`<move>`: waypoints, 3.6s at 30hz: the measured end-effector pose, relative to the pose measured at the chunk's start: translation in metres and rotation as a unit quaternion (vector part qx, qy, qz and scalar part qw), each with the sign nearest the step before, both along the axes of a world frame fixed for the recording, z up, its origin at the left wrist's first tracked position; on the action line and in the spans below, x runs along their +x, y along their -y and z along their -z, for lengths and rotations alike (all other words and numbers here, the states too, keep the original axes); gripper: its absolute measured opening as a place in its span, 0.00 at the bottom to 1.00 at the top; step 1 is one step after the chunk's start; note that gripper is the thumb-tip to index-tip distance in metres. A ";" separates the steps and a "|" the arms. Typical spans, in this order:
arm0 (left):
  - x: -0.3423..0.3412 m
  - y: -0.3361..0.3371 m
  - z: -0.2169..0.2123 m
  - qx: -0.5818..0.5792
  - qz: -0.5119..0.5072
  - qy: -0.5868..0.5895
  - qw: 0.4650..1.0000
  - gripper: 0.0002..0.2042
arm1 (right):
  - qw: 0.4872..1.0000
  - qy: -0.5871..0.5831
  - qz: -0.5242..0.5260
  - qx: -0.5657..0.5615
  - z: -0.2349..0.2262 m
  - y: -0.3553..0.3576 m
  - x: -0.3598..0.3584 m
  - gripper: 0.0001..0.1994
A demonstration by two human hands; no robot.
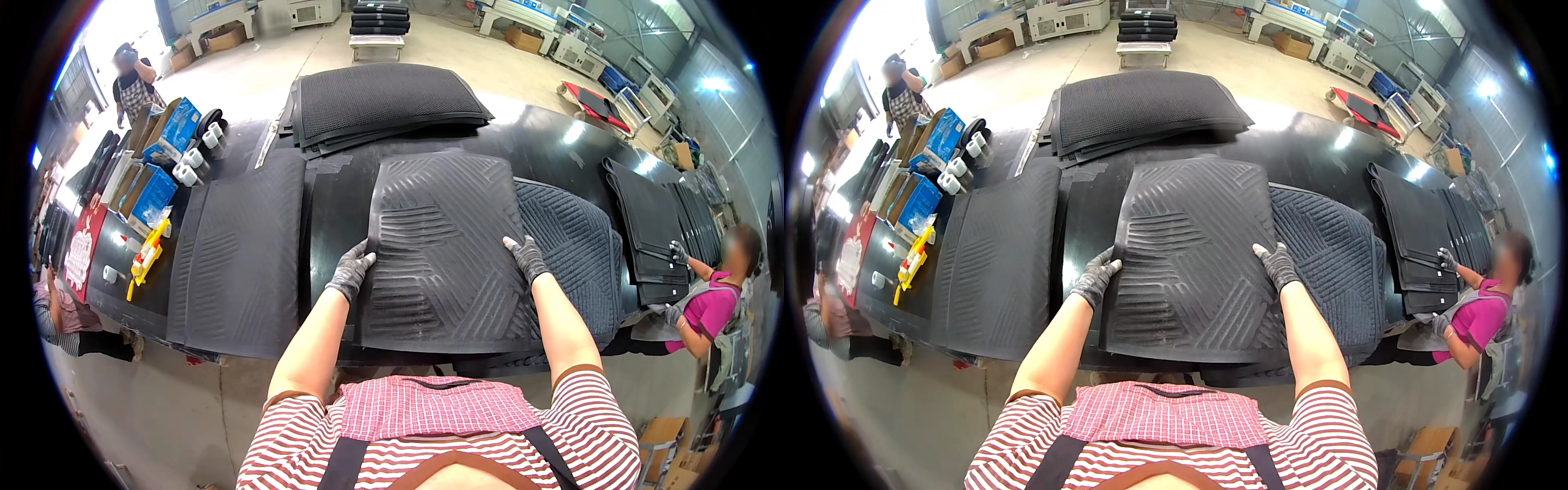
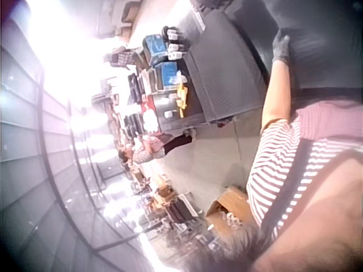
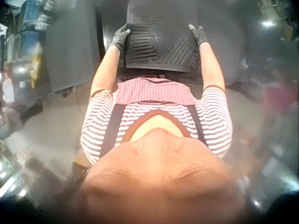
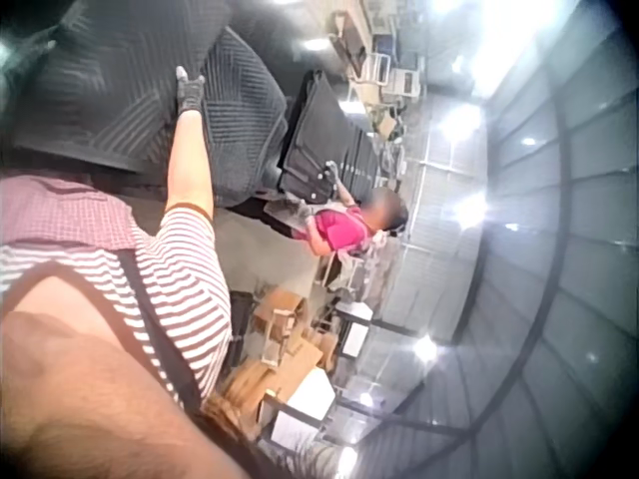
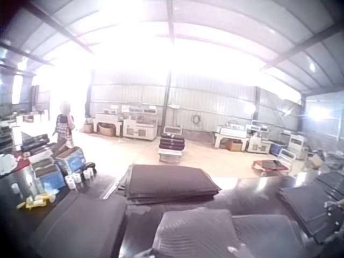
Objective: The person aligns several black rubber floor mats on a worktable, applies liquid glue from a bottle onto specific points, spreads the glue with a small roller, and attaches white identification tags by hand.
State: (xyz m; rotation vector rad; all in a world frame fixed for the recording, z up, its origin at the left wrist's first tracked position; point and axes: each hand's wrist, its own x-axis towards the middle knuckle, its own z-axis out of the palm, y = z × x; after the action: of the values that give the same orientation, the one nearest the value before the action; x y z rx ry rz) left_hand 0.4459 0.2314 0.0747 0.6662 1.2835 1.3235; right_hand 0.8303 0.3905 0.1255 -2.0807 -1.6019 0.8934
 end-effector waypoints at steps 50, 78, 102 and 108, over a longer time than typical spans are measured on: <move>-0.342 0.228 -0.033 -0.186 -0.165 -0.393 0.885 0.20 | 0.952 -0.268 -0.120 -0.084 0.027 0.123 -0.394 0.32; -0.335 0.230 0.004 -0.290 -0.123 -0.393 0.864 0.22 | 0.976 -0.150 -0.086 -0.135 0.091 0.123 -0.383 0.30; -0.323 0.222 0.020 -0.317 -0.093 -0.518 0.789 0.26 | 0.874 0.178 -0.452 0.002 0.110 0.139 -0.332 0.28; -0.337 0.215 0.033 -0.309 -0.027 -0.557 0.770 0.21 | 0.070 0.751 -0.582 0.302 0.154 0.168 -0.271 0.31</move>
State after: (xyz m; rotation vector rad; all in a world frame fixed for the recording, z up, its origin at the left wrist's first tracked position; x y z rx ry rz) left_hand 0.1086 0.0162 0.0421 0.9586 2.5460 0.3401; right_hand 0.5588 0.2229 -0.0288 -0.2469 1.7979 1.5281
